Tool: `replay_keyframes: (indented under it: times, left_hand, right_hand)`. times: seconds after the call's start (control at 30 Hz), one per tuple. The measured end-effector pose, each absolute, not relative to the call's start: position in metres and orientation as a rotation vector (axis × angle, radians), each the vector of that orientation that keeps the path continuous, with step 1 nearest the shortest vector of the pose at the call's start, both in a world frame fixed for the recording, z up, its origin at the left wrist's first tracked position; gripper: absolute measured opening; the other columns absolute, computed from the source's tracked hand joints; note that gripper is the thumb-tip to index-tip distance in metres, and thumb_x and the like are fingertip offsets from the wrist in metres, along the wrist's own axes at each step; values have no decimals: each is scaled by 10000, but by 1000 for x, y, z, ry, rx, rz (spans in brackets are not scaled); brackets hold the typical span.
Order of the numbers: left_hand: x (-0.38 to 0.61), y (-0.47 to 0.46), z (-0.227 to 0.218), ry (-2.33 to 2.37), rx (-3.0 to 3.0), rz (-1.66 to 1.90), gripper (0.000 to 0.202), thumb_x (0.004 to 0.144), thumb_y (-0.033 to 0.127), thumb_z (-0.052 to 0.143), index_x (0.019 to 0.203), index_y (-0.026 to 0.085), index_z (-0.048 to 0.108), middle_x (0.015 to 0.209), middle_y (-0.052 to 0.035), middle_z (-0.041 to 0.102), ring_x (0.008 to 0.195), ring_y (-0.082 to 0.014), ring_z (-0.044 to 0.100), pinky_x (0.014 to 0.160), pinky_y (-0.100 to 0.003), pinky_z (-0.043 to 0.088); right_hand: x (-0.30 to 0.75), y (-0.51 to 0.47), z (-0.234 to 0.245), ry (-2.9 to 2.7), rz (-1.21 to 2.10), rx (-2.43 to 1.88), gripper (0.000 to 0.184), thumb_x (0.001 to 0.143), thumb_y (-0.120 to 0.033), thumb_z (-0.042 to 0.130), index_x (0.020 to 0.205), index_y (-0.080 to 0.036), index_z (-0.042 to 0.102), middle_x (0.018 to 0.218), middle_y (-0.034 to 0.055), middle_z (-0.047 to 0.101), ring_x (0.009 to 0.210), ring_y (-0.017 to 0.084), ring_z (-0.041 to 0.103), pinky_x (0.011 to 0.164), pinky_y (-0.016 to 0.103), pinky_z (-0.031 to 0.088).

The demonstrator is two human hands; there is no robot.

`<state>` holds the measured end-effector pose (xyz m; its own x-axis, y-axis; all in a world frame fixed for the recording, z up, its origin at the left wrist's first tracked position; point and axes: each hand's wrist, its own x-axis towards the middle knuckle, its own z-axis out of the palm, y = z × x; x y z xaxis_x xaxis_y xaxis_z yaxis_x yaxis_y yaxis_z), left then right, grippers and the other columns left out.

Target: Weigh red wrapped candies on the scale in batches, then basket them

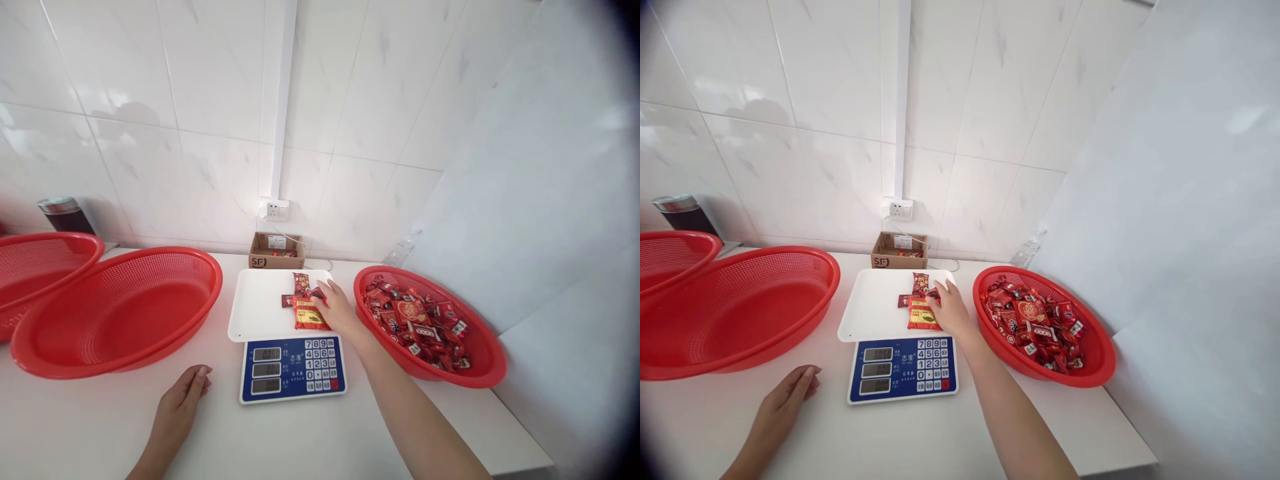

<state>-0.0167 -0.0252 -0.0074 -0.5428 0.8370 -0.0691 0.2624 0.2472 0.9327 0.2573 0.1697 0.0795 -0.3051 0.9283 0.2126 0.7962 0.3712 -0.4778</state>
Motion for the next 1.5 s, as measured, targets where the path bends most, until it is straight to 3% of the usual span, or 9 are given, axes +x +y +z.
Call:
replay_keyframes:
  times: [0.07, 0.17, 0.47, 0.73, 0.87, 0.97, 1.17, 1.33, 1.5]
  left_hand:
    - [-17, -25, -7, 1952, 997, 1290, 505, 653, 668, 475, 808, 212, 629, 707, -23, 641, 732, -204, 629, 741, -319, 520]
    - [-16, -26, -6, 1947, 991, 1290, 511, 654, 671, 469, 810, 210, 626, 698, -23, 637, 728, -203, 627, 742, -318, 518]
    - [-14, -26, -1, 1965, 1019, 1286, 513, 652, 675, 462, 792, 209, 627, 701, -25, 640, 720, -204, 628, 719, -325, 512]
    - [-16, -26, -7, 1937, 1069, 1271, 454, 724, 614, 428, 826, 212, 611, 708, -18, 620, 733, -187, 603, 745, -322, 503]
    - [-15, -25, -8, 1934, 1070, 1268, 437, 729, 599, 431, 820, 210, 609, 704, -18, 614, 722, -182, 598, 744, -319, 500]
    - [-14, -25, -9, 1954, 1071, 1257, 425, 741, 586, 428, 836, 211, 606, 721, -17, 617, 739, -179, 596, 750, -315, 495]
    - [-12, -27, -8, 2008, 1079, 1230, 412, 752, 573, 425, 840, 215, 610, 735, -14, 625, 758, -177, 601, 747, -302, 490]
    - [-7, -29, -2, 2040, 1095, 1232, 417, 763, 576, 413, 848, 211, 595, 735, -8, 617, 741, -169, 605, 735, -298, 496]
    - [5, -34, 22, 2172, 1258, 1313, 390, 813, 536, 361, 905, 219, 568, 700, 4, 590, 589, -134, 551, 562, -256, 465]
  right_hand:
    - [244, 170, 78, -2278, 449, -1489, 602, 866, -501, 368, 1392, -214, 316, 1488, 125, 189, 1369, 274, 104, 1060, 452, 195]
    - [224, 174, 76, -2425, 497, -1484, 600, 872, -536, 324, 1400, -250, 299, 1506, 92, 141, 1371, 304, 40, 1065, 498, 127]
    - [202, 172, 92, -2443, 531, -1326, 551, 892, -476, 317, 1352, -185, 400, 1467, 116, 259, 1347, 250, 204, 1072, 446, 194]
    - [325, 130, 98, -2116, 155, -1495, 553, 864, -492, 351, 1302, -170, 455, 1395, 104, 397, 1316, 236, 293, 1061, 423, 267]
    - [379, 101, 76, -2076, 18, -1768, 543, 851, -504, 354, 1252, -173, 511, 1240, 120, 562, 1127, 278, 522, 869, 422, 445]
    - [392, 90, 59, -2092, -89, -1893, 469, 867, -460, 326, 1181, -217, 576, 1063, 96, 665, 896, 270, 632, 692, 382, 486]
    - [386, 87, 46, -2095, -388, -1888, 444, 890, -356, 289, 1175, -208, 596, 927, 92, 695, 713, 248, 630, 585, 358, 455]
    - [382, 85, 49, -2064, -454, -1905, 426, 891, -328, 306, 1155, -195, 612, 906, 87, 695, 703, 222, 622, 583, 333, 450]
    - [381, 85, 50, -2097, -462, -1904, 410, 901, -313, 312, 1162, -181, 600, 901, 64, 697, 727, 197, 625, 620, 307, 440]
